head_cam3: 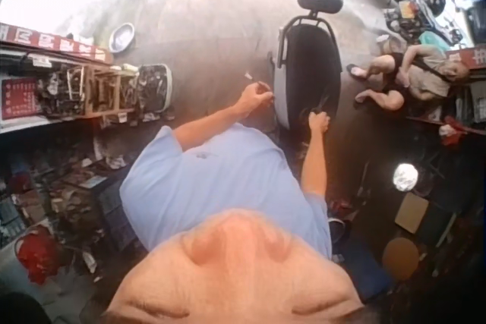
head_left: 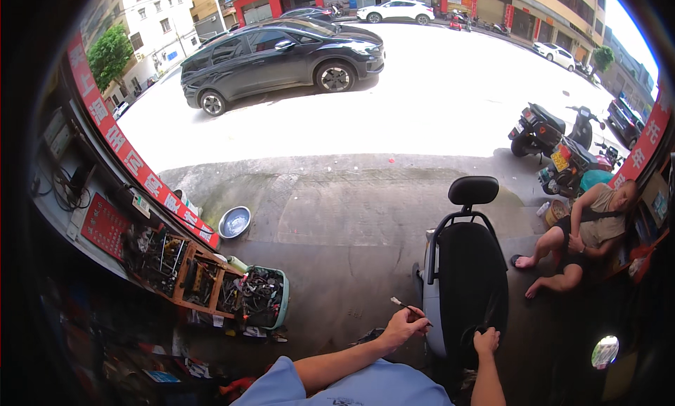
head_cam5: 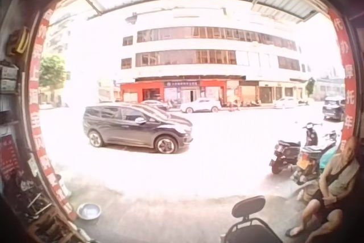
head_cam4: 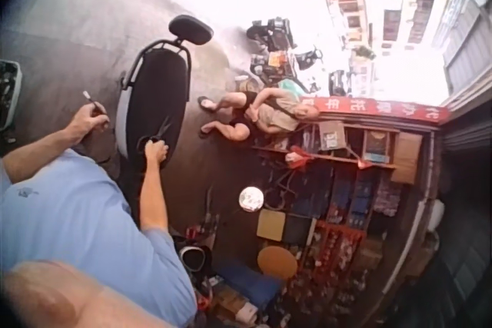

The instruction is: Repairing the electrical wiring of a scooter using scissors.

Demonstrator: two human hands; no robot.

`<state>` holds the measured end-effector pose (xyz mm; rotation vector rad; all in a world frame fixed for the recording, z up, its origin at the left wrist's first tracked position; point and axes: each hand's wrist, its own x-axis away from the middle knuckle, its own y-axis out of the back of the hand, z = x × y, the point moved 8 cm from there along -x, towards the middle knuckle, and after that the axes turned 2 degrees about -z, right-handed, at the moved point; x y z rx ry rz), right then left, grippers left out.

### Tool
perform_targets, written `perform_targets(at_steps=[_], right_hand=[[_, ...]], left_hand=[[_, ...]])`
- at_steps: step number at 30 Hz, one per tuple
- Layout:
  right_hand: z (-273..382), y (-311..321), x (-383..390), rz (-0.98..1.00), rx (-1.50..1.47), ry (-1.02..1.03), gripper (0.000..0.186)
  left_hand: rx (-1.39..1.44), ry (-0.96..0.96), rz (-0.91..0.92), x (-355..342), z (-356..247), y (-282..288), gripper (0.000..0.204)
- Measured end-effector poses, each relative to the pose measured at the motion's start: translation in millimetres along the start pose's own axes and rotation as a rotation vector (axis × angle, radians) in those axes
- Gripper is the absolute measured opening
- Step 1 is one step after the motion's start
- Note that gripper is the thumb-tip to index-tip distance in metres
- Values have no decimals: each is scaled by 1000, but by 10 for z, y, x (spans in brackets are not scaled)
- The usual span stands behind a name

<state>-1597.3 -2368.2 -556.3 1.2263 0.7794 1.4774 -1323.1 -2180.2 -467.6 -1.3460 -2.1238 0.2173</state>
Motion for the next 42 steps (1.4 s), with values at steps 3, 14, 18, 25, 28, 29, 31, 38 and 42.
perform_targets(at_steps=[3, 14, 18, 25, 28, 29, 31, 38, 42], right_hand=[[424, -100, 200, 272, -636, 182, 24], [1273, 44, 1266, 506, -1224, 188, 15], [1086, 221, 1147, 257, -1168, 183, 16], [1179, 407, 1260, 217, -673, 459, 16], [1254, 425, 1341, 242, -695, 493, 15], [1266, 438, 1361, 245, -694, 493, 15], [1255, 448, 1420, 293, -768, 447, 12], [1454, 481, 1466, 375, -1057, 412, 4], [1592, 602, 1464, 358, -1024, 433, 6]], left_hand=[[8, -25, -41, -36, -13, -16, 17], [-270, -80, 9, -118, 89, -147, 28], [47, -125, -251, -118, 88, 114, 32], [-1083, -870, -100, 213, -499, -339, 22], [-729, -433, 190, 93, -62, -412, 18], [-728, -431, 187, 124, -75, -428, 18], [-671, -375, 188, 175, -61, -432, 15], [-581, -254, 147, 53, -138, -382, 11], [-466, -230, 103, 29, -206, -346, 11]])
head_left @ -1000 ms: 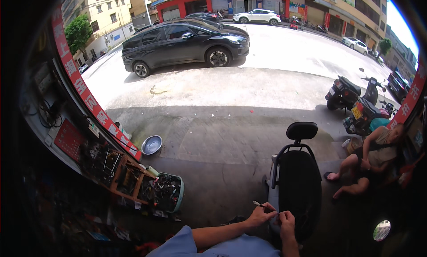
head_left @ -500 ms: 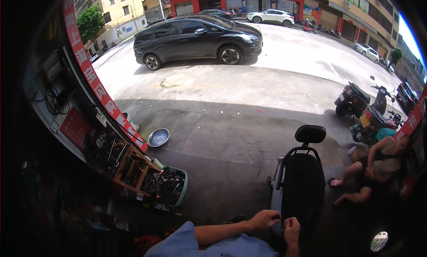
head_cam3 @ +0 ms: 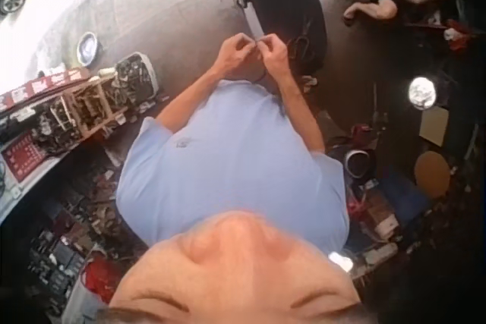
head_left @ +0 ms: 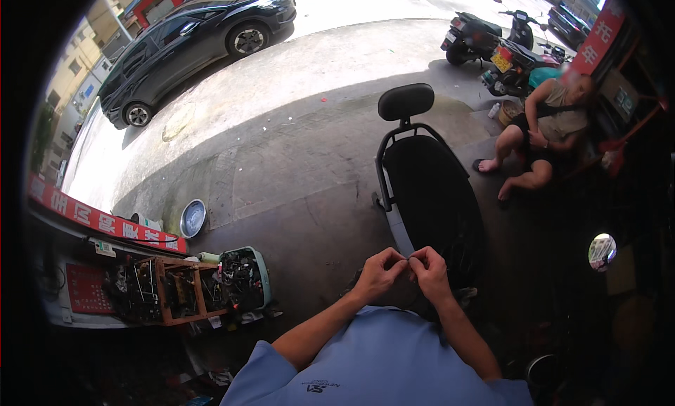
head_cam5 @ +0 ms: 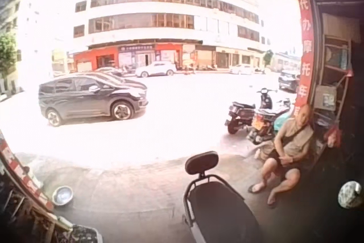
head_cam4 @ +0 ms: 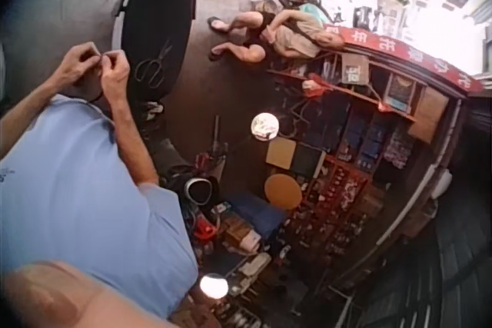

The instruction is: Repairing the electrical wiring of a scooter using scissors.

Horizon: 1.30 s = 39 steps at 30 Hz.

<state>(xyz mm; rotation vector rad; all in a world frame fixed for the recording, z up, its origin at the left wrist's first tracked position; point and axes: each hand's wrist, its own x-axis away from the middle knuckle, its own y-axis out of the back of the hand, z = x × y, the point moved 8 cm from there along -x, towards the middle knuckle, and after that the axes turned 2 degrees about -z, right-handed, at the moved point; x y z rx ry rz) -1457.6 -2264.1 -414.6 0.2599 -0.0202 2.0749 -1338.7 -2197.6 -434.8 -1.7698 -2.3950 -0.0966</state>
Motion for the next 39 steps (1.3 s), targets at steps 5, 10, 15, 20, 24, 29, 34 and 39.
perform_targets(at_steps=[5, 10, 15, 20, 24, 29, 34, 39], right_hand=[[-84, 31, 19, -1, -185, -59, 6], [-184, 131, 153, -22, -212, -108, 9], [-233, 177, 219, -28, -221, -122, 10], [-275, 201, 201, 24, -259, -157, 9], [-325, 188, 186, 95, -398, -192, 8], [-348, 183, 204, 117, -420, -204, 6], [-443, 166, 205, 161, -512, -253, 5], [-468, 174, 219, 93, -539, -272, 7]], left_hand=[[75, 98, 30, -47, -5, -97, 11], [82, 85, 80, -15, 93, -235, 12], [97, 80, 106, 20, 121, -294, 12], [111, 133, 156, 39, 186, -323, 12], [189, 183, 186, 22, 223, -350, 13], [160, 233, 217, 43, 267, -350, 15], [294, 286, 272, 74, 321, -393, 16], [325, 311, 289, 76, 359, -390, 16]])
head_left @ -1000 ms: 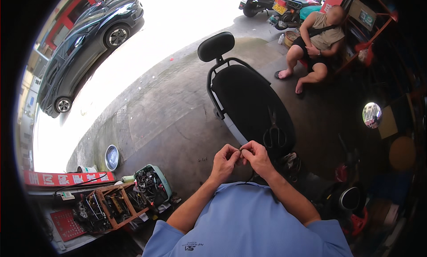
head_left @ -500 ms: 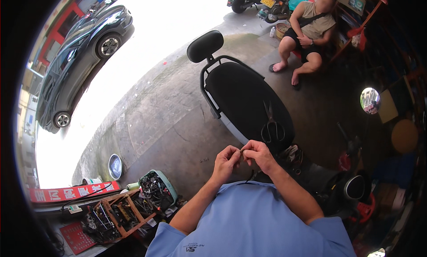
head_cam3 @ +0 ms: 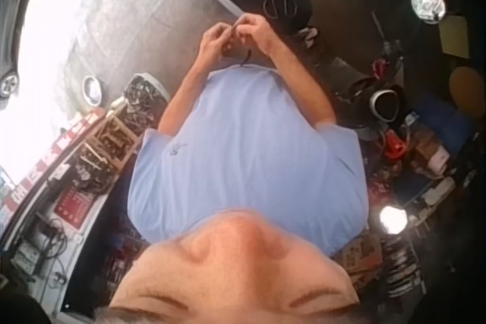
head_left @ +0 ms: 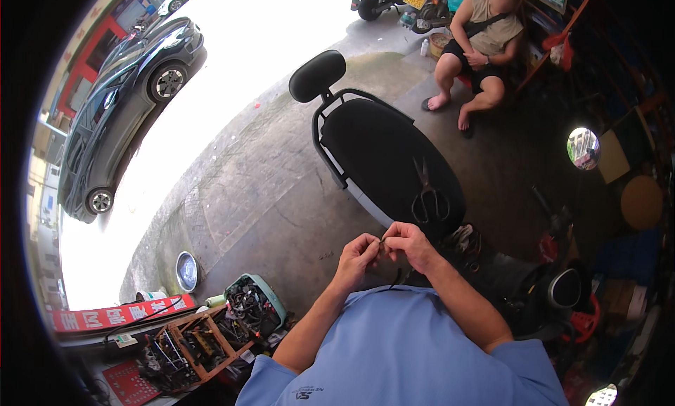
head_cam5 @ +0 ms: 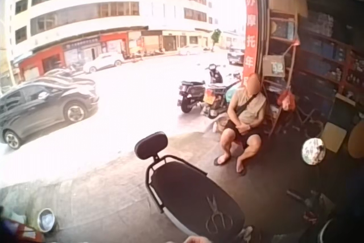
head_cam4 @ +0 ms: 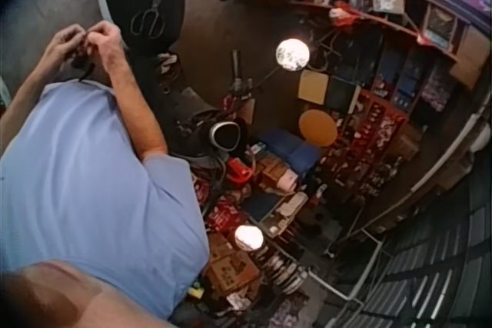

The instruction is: Repairing the electrical wiring of a scooter using scissors.

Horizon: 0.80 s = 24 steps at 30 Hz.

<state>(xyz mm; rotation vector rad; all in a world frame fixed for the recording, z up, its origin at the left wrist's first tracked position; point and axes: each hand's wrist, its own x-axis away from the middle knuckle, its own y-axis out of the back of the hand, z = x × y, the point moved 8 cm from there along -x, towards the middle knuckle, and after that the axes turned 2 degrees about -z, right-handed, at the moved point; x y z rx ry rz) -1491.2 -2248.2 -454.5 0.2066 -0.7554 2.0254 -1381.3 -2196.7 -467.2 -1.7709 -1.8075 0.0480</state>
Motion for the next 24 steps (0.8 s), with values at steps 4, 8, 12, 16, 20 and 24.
perform_targets(at_steps=[4, 8, 12, 16, 20, 24], right_hand=[[-54, 7, -6, -14, -17, -29, 7], [-75, 6, 3, -42, -6, -40, 7], [-101, -17, 3, -49, 11, -64, 6], [-158, -44, 11, 46, -172, -169, 4], [-233, -111, 11, 142, -378, -263, 3], [-189, -75, 1, 1, -320, -166, 2]], left_hand=[[-170, -113, -87, -7, -73, 38, 10], [-389, -278, -235, 58, -229, 57, 7], [-434, -278, -208, 49, -221, 84, 6], [-242, -173, -131, -8, -71, 154, 6], [-300, -323, -163, -22, -219, 133, 7], [-661, -486, -321, 90, -511, 79, 7]])
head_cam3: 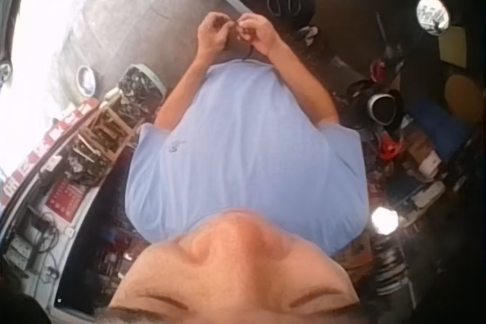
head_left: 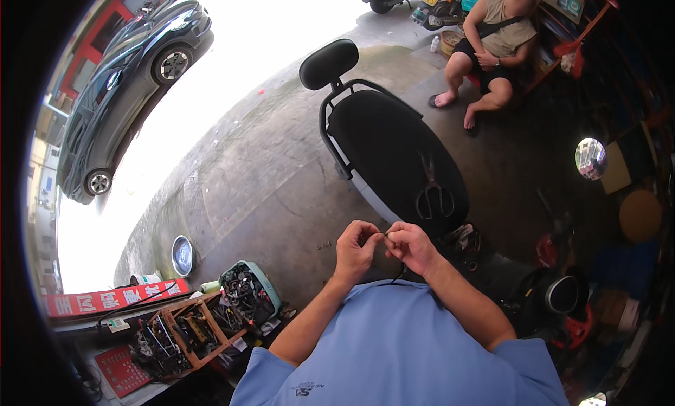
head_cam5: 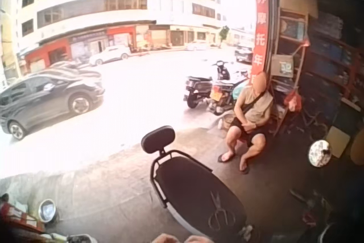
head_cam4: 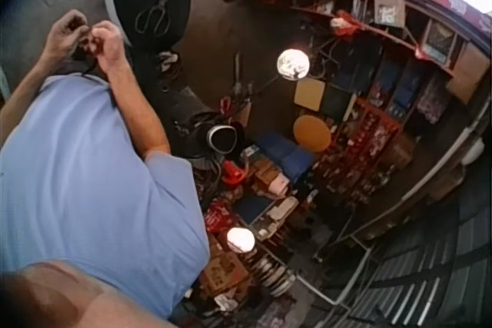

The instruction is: Repairing the electrical wiring of a scooter using scissors.

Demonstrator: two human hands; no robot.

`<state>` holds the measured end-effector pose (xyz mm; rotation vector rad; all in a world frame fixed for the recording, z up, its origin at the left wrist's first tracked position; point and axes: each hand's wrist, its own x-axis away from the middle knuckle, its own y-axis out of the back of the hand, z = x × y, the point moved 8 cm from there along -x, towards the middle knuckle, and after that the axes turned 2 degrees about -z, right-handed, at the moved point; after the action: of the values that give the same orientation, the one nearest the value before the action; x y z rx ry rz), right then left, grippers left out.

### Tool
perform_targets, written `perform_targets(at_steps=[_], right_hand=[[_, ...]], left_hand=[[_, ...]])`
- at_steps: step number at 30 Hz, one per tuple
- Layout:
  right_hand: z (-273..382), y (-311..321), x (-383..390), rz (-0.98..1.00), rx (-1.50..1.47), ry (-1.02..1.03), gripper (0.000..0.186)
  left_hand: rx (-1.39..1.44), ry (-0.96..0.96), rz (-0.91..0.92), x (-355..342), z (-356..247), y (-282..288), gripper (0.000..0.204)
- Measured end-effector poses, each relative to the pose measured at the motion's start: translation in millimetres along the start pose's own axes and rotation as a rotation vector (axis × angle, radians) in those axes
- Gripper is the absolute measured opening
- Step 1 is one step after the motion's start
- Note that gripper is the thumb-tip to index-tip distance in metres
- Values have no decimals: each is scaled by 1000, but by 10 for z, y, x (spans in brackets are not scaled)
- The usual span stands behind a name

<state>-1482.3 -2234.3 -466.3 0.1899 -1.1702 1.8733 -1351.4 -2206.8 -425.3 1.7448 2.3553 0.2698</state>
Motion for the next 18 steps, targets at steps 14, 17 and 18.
perform_targets(at_steps=[14, 17, 18], right_hand=[[219, -95, 15, -149, 326, 321, 4], [262, -95, 32, -218, 429, 399, 5], [287, -96, 51, -248, 491, 446, 6]], left_hand=[[200, 169, 9, -6, 50, -69, 11], [257, 210, 57, -17, 38, -86, 15], [258, 210, 58, -21, 62, -86, 15]])
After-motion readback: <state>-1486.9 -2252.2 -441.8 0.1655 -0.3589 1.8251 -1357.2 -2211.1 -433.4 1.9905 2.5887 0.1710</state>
